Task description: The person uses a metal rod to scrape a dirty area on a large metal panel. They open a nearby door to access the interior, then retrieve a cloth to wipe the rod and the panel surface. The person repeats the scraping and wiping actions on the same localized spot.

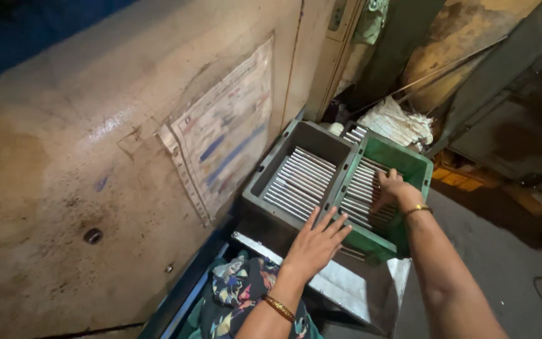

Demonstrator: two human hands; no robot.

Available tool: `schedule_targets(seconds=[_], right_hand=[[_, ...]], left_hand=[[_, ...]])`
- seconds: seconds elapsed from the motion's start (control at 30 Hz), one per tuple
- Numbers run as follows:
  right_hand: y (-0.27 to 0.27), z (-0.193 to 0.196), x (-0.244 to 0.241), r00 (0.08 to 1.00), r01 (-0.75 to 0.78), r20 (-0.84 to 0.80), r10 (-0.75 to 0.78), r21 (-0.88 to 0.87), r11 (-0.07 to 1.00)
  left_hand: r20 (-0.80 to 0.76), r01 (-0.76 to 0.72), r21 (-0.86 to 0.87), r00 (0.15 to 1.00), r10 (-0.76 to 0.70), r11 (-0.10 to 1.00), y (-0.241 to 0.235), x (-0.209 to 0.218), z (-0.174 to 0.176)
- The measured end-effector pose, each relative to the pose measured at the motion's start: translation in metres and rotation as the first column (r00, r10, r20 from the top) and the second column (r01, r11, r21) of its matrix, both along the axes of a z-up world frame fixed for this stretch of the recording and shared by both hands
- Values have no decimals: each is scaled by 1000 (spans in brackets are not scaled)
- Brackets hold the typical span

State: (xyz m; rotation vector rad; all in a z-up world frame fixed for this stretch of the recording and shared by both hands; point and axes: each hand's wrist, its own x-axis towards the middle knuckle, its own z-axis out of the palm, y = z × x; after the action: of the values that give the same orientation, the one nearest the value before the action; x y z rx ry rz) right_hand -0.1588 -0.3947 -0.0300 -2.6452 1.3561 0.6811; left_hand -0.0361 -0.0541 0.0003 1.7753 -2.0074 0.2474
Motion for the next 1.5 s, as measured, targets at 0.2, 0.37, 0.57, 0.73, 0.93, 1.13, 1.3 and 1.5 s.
schedule_targets(seconds=[0.2, 0.37, 0.57, 0.73, 0.93, 1.13, 1.3, 1.5], right_hand=[[-5, 5, 1, 999, 41, 6, -42, 34, 999], [-7, 16, -1, 997, 72, 1, -73, 68, 995], [2, -4, -1, 1000, -30, 4, 30, 5, 1000], [21, 0, -9, 989, -44, 139, 42, 14, 999], [63, 19, -7, 995, 29, 93, -23, -63, 998], [100, 19, -6, 981, -14, 182, 71, -297, 955], [100, 15, -1, 967, 155, 224, -122, -140, 978], [107, 10, -5, 937, 210, 311, -161, -131, 969]], left_hand=[[-103, -2, -108, 995, -9, 994, 4, 2, 0], [-120, -3, -151, 993, -16, 988, 13, 4, 7], [-185, 0, -191, 982, -36, 982, 21, 7, 13], [-214, 10, -215, 975, -57, 977, 24, 1, 14], [-213, 11, -244, 975, -65, 970, 31, 1, 17], [-236, 9, -257, 969, -72, 966, 41, 5, 21], [-216, -12, -257, 975, -45, 966, 51, 9, 23], [-195, -15, -284, 980, -43, 959, 58, 11, 21]])
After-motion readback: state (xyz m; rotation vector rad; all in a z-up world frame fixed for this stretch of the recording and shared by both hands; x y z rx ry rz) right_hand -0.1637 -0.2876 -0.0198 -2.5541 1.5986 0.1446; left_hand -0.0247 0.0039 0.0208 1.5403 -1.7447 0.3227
